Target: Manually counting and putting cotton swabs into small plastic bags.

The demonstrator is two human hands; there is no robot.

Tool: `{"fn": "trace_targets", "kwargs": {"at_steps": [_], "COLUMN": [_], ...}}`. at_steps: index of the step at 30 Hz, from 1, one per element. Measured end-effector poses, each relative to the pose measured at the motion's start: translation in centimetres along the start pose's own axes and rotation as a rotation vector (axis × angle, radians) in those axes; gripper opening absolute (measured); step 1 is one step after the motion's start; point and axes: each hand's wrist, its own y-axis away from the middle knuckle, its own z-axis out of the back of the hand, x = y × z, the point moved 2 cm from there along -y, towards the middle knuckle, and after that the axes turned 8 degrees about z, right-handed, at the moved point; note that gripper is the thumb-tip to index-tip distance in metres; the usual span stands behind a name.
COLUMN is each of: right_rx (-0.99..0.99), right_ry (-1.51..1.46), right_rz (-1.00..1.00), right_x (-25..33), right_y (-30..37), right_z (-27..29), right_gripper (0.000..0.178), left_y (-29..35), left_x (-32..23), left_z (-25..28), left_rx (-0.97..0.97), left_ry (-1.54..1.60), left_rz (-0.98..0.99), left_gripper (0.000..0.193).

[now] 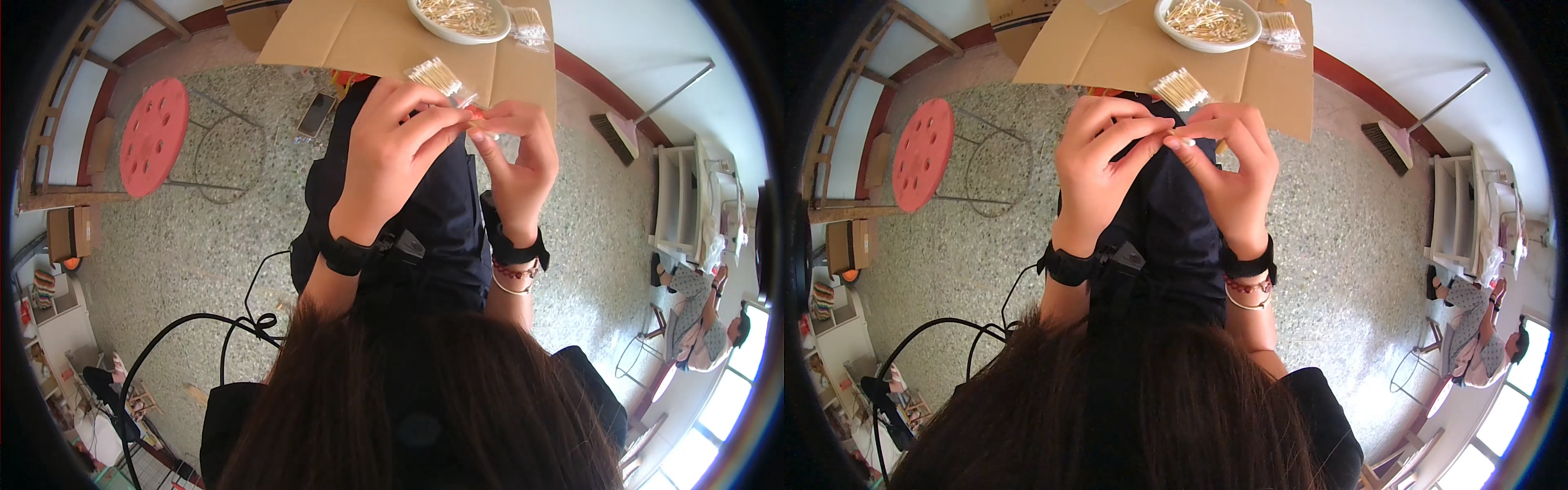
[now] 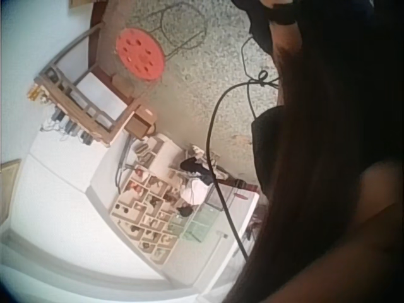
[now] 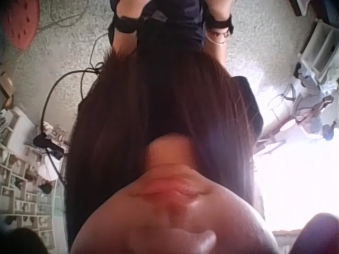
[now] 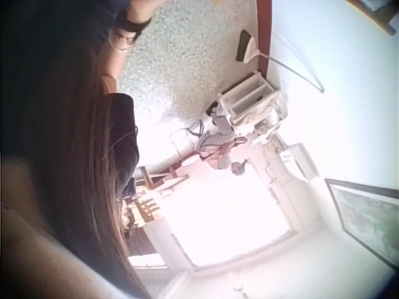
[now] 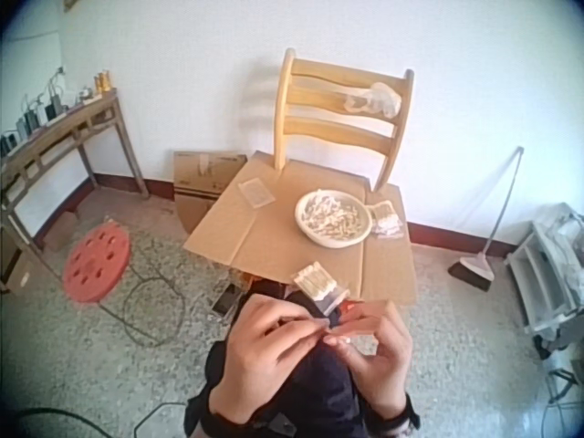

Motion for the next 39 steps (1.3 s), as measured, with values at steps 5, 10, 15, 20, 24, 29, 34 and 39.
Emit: {"fn": "trace_targets", "kwargs": {"at_steps": [5,10,15,20,24,29,34,39], "right_rx": [0.021,-0.013,0.023,0.099,0.245,0.237,0.252,0.265], "right_ry": [0.036,-0.184,-0.300,-0.200,-0.023,0.223,0.188,0.201], "right_rz": [0.079,-0.096,-0.208,-0.306,-0.397,-0.669,-0.708,-0.768], "right_x": [-0.2,-1.3,-2.0,-2.8,-5.1,-9.0,-10.6,-12.4], "right_y": [0.0,0.4,1.1,1.1,2.1,4.7,6.2,7.1], "right_z": [-0.1,-0.2,0.3,0.9,2.0,3.2,3.1,2.5], "right_gripper": [0.023,0.023,0.017,0.012,0.015,0.020,0.024,0.024], "left_y": [0.6,1.0,1.3,1.4,2.1,3.0,4.2,5.5], "left_x": [0.5,0.9,1.6,2.7,5.2,8.7,11.7,12.0], "left_z": [-1.2,-1.2,-1.9,-3.4,-6.1,-10.9,-14.1,-14.9], "left_rx": [-0.007,0.123,0.217,0.235,0.373,0.225,0.148,0.085], "left_ry": [0.221,0.704,0.913,0.885,0.671,0.019,-0.236,-0.266], "left_rz": [0.136,0.396,0.518,0.578,0.610,0.288,0.325,0.313], "left_gripper": [0.018,0.012,0.012,0.011,0.013,0.023,0.031,0.022]}}
